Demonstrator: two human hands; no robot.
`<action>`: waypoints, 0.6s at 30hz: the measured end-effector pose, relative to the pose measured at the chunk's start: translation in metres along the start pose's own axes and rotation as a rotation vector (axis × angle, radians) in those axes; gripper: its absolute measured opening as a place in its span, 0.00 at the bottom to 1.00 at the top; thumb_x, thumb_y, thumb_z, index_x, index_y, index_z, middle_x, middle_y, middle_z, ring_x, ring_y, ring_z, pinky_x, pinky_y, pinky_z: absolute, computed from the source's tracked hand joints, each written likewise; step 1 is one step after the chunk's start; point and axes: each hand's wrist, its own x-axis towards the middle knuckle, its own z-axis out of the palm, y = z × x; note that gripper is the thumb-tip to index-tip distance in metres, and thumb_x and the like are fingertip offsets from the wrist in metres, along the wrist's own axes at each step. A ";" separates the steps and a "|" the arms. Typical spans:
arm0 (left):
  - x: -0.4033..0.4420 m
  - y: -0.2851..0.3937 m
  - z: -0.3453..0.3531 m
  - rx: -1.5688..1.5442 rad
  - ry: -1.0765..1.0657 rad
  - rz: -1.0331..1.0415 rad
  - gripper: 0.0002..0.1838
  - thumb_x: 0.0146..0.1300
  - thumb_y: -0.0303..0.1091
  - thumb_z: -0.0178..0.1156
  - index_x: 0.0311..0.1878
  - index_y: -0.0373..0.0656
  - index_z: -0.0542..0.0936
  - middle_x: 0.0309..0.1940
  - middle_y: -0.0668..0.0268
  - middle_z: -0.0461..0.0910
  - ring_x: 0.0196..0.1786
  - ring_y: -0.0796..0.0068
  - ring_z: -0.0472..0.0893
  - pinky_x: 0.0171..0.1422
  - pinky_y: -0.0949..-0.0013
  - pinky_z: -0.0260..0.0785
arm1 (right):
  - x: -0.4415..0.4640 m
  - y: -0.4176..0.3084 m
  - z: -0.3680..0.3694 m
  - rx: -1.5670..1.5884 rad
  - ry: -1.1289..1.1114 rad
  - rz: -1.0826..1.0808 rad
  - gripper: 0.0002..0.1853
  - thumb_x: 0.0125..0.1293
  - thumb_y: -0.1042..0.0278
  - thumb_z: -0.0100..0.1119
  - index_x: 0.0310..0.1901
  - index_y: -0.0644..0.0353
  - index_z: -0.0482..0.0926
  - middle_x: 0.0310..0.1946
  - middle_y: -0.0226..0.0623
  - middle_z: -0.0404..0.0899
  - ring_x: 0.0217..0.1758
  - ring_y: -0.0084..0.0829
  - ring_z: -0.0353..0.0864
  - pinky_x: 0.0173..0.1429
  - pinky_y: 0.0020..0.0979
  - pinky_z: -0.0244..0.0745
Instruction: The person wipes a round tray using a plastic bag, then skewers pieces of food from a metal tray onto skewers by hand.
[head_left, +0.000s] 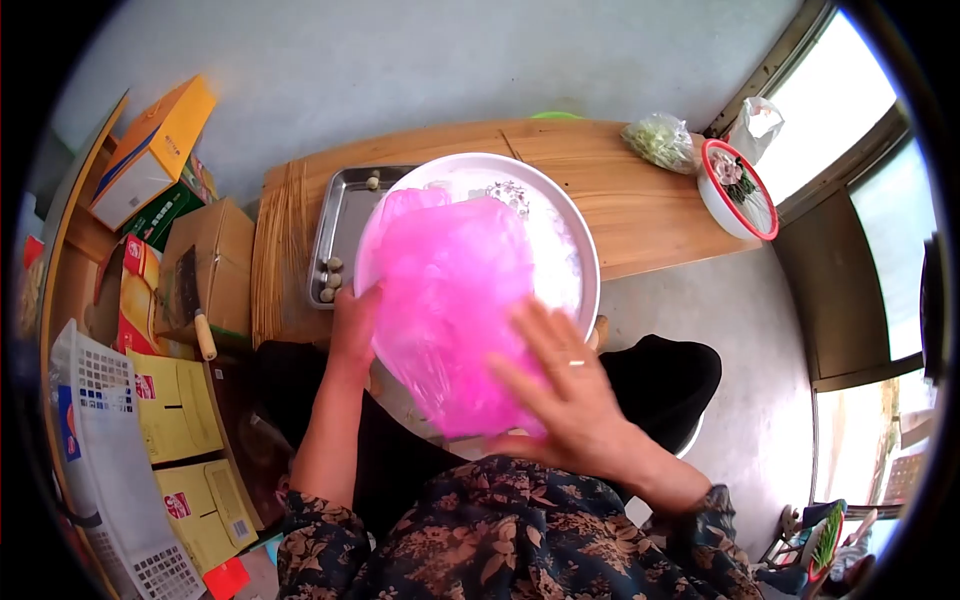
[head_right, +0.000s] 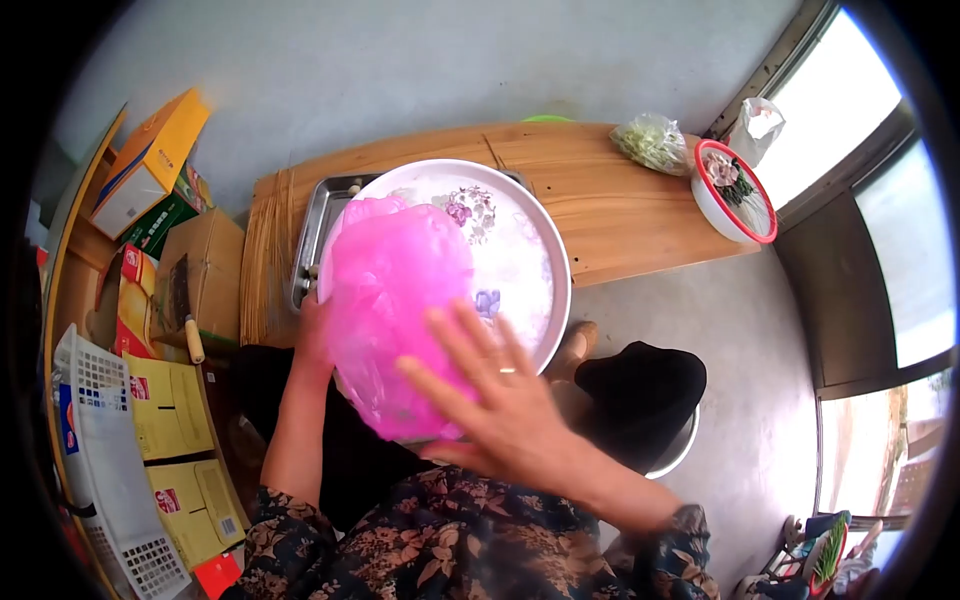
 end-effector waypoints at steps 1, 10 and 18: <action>0.000 -0.002 0.002 -0.006 -0.009 0.000 0.13 0.59 0.29 0.59 0.46 0.32 0.78 0.33 0.65 0.80 0.32 0.78 0.79 0.36 0.75 0.71 | 0.012 -0.003 0.015 -0.010 0.000 0.004 0.45 0.49 0.45 0.69 0.67 0.52 0.60 0.68 0.50 0.54 0.73 0.50 0.50 0.71 0.50 0.49; -0.014 -0.011 0.003 0.110 0.060 0.159 0.22 0.68 0.44 0.54 0.53 0.33 0.74 0.45 0.65 0.77 0.47 0.78 0.74 0.53 0.73 0.66 | 0.032 0.100 0.137 0.110 -0.046 0.271 0.20 0.54 0.71 0.60 0.51 0.59 0.74 0.63 0.48 0.63 0.62 0.46 0.67 0.58 0.43 0.69; -0.018 -0.009 0.000 -0.003 0.079 0.137 0.24 0.69 0.47 0.51 0.56 0.34 0.71 0.48 0.63 0.75 0.49 0.77 0.73 0.54 0.72 0.65 | 0.016 0.187 0.099 0.524 0.846 0.583 0.06 0.55 0.81 0.51 0.34 0.64 0.76 0.35 0.36 0.79 0.38 0.33 0.78 0.44 0.35 0.74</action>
